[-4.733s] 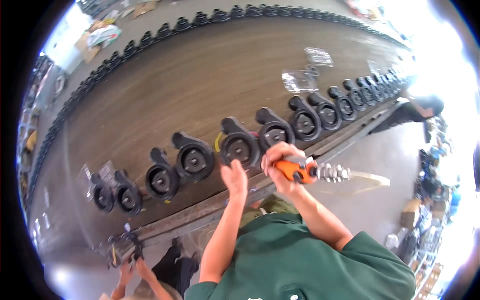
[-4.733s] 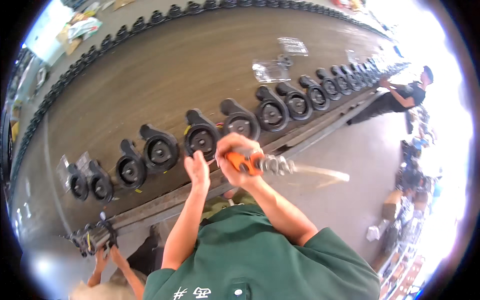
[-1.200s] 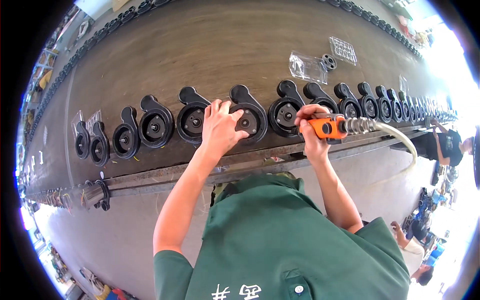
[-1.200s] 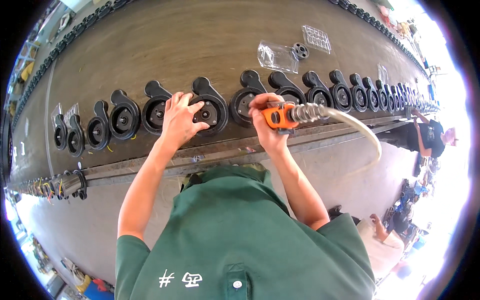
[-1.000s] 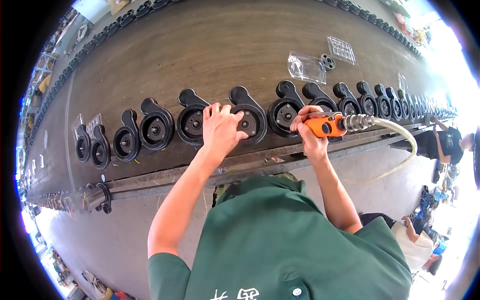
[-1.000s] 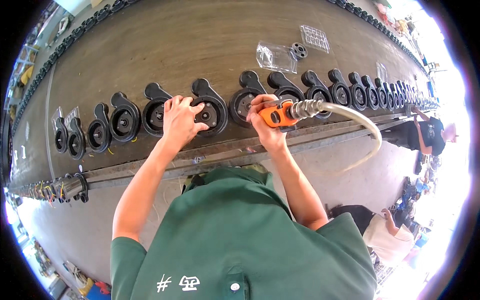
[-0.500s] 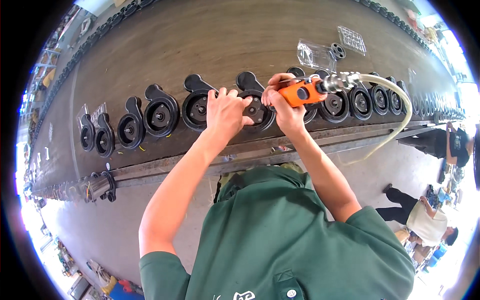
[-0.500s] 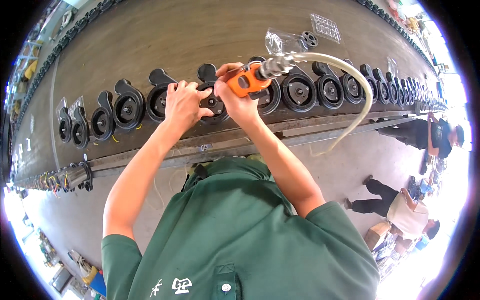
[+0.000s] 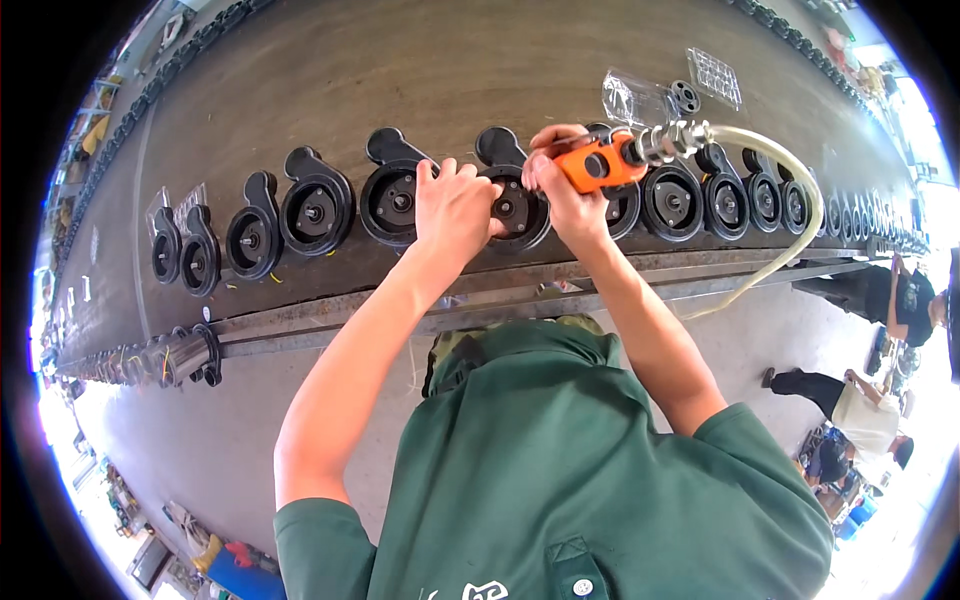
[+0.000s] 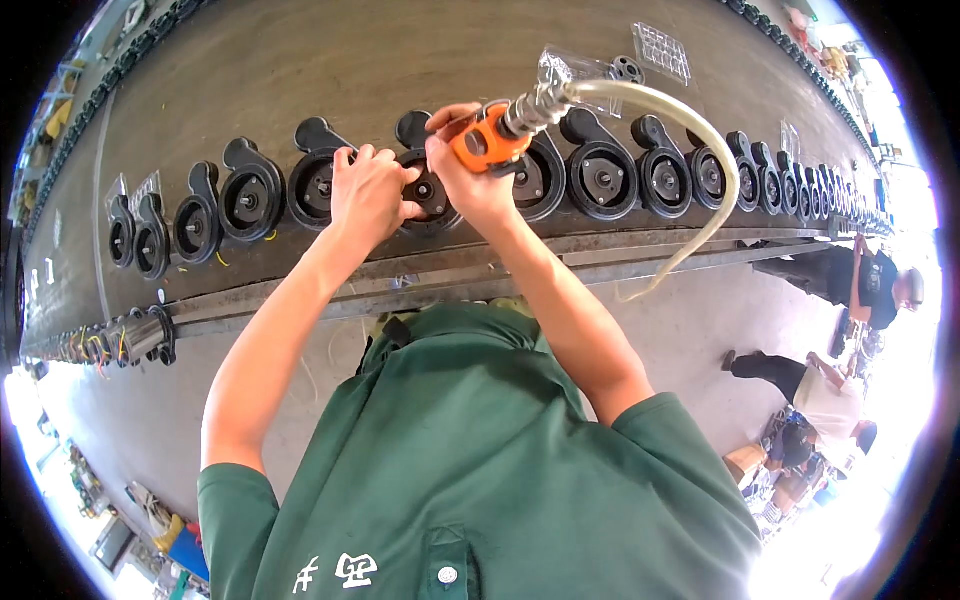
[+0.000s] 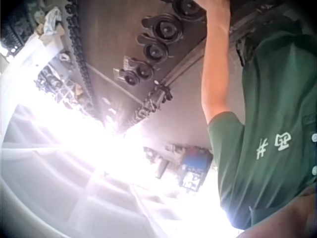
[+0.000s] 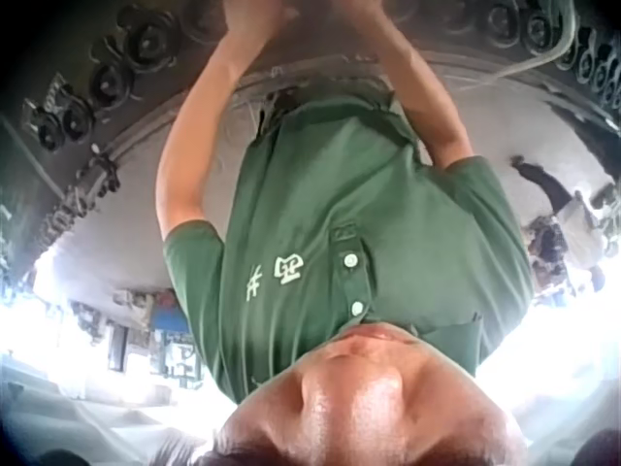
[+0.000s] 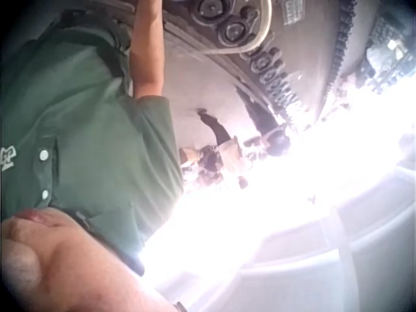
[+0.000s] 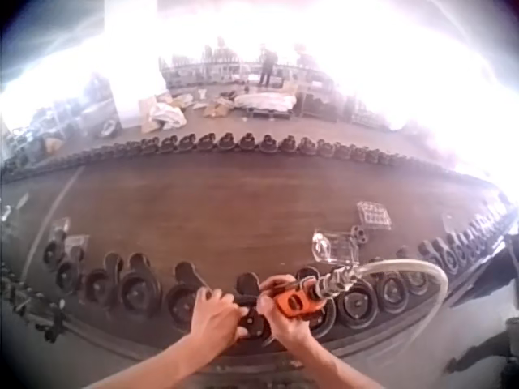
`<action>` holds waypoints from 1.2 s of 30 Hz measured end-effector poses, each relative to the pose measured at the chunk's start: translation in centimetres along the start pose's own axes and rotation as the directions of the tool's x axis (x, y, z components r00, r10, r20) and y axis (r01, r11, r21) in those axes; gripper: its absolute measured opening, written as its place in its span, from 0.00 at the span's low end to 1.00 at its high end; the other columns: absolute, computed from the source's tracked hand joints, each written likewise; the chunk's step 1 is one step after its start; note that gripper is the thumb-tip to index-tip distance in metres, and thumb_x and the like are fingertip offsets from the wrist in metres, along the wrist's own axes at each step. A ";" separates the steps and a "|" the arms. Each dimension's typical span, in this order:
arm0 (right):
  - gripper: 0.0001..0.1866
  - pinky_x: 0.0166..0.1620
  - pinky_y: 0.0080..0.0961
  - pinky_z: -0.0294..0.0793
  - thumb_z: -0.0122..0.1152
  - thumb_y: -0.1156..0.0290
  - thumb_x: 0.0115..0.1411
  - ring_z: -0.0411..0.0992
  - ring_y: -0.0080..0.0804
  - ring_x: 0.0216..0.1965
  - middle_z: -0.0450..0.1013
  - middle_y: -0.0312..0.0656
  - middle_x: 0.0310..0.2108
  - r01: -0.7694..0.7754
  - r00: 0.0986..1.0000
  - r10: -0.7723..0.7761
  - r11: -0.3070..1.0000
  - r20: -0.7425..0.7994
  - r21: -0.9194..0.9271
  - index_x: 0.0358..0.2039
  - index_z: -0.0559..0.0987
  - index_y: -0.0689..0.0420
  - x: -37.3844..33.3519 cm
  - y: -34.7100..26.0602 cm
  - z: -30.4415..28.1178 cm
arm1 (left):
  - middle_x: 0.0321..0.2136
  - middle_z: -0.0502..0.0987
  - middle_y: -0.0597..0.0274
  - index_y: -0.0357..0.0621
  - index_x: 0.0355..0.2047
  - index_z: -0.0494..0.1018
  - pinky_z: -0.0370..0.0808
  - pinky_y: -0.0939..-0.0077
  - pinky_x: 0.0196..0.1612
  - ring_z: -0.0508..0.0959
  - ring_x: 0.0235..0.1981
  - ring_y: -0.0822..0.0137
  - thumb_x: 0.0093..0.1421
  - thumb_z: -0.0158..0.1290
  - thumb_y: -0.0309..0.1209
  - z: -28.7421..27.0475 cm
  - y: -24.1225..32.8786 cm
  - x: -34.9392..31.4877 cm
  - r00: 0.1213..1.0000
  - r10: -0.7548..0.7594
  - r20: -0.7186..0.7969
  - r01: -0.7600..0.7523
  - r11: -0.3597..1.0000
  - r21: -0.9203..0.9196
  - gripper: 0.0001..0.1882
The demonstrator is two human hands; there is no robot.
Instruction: The person uses a pneumatic screwdriver to fasten components onto circular black housings on an assembly line conveyor belt.
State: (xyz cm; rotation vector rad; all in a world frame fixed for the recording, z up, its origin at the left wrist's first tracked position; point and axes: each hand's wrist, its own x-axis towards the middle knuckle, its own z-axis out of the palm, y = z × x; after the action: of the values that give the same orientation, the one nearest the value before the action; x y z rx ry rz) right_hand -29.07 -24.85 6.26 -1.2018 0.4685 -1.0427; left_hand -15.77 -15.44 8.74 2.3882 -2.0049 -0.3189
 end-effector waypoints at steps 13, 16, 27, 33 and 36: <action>0.10 0.35 0.28 0.74 0.51 0.83 0.61 0.70 0.26 0.26 0.71 0.38 0.25 0.050 0.998 -0.051 0.999 0.037 0.014 0.43 0.71 0.65 2.4 0.0 0.5 | 0.37 0.81 0.61 0.64 0.45 0.86 0.65 0.53 0.60 0.77 0.50 0.59 0.47 0.71 0.47 -0.1 0.3 0.1 0.999 -0.033 0.032 0.032 0.999 0.029 0.22; 0.11 0.34 0.23 0.76 0.55 0.86 0.58 0.73 0.23 0.27 0.73 0.37 0.28 0.037 0.999 -0.039 0.993 0.021 0.114 0.42 0.73 0.65 2.4 0.4 0.5 | 0.37 0.81 0.61 0.65 0.44 0.86 0.65 0.53 0.60 0.77 0.50 0.59 0.47 0.71 0.47 0.0 0.2 0.0 0.999 -0.035 0.028 0.034 0.999 0.022 0.22; 0.10 0.36 0.29 0.73 0.50 0.83 0.61 0.69 0.27 0.27 0.70 0.39 0.25 0.013 0.998 -0.015 0.999 0.059 0.032 0.43 0.70 0.64 2.5 0.0 0.7 | 0.38 0.81 0.61 0.65 0.44 0.86 0.65 0.52 0.62 0.77 0.52 0.58 0.47 0.72 0.47 0.0 0.2 0.0 0.998 -0.051 0.031 0.051 0.999 0.005 0.21; 0.10 0.36 0.28 0.74 0.51 0.82 0.61 0.69 0.26 0.27 0.71 0.38 0.26 0.027 0.995 -0.029 0.999 0.096 0.021 0.44 0.70 0.64 2.4 0.3 0.8 | 0.39 0.81 0.61 0.65 0.44 0.86 0.64 0.51 0.63 0.76 0.53 0.58 0.47 0.71 0.46 0.1 0.2 -0.1 0.998 -0.057 0.027 0.057 0.998 -0.007 0.21; 0.11 0.33 0.21 0.75 0.56 0.85 0.58 0.73 0.21 0.27 0.73 0.36 0.28 0.041 0.996 -0.047 0.997 0.078 0.070 0.43 0.73 0.64 2.5 0.9 0.5 | 0.39 0.82 0.61 0.62 0.42 0.86 0.64 0.52 0.63 0.77 0.52 0.59 0.47 0.71 0.45 0.3 0.2 -0.3 0.999 -0.047 -0.007 0.047 0.999 -0.009 0.19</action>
State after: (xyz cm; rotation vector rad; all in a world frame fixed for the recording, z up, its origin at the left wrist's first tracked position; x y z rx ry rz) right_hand -27.15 -26.73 6.12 -1.1924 0.3434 -1.0367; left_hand -16.08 -15.16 8.50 2.4309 -1.9423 -0.3195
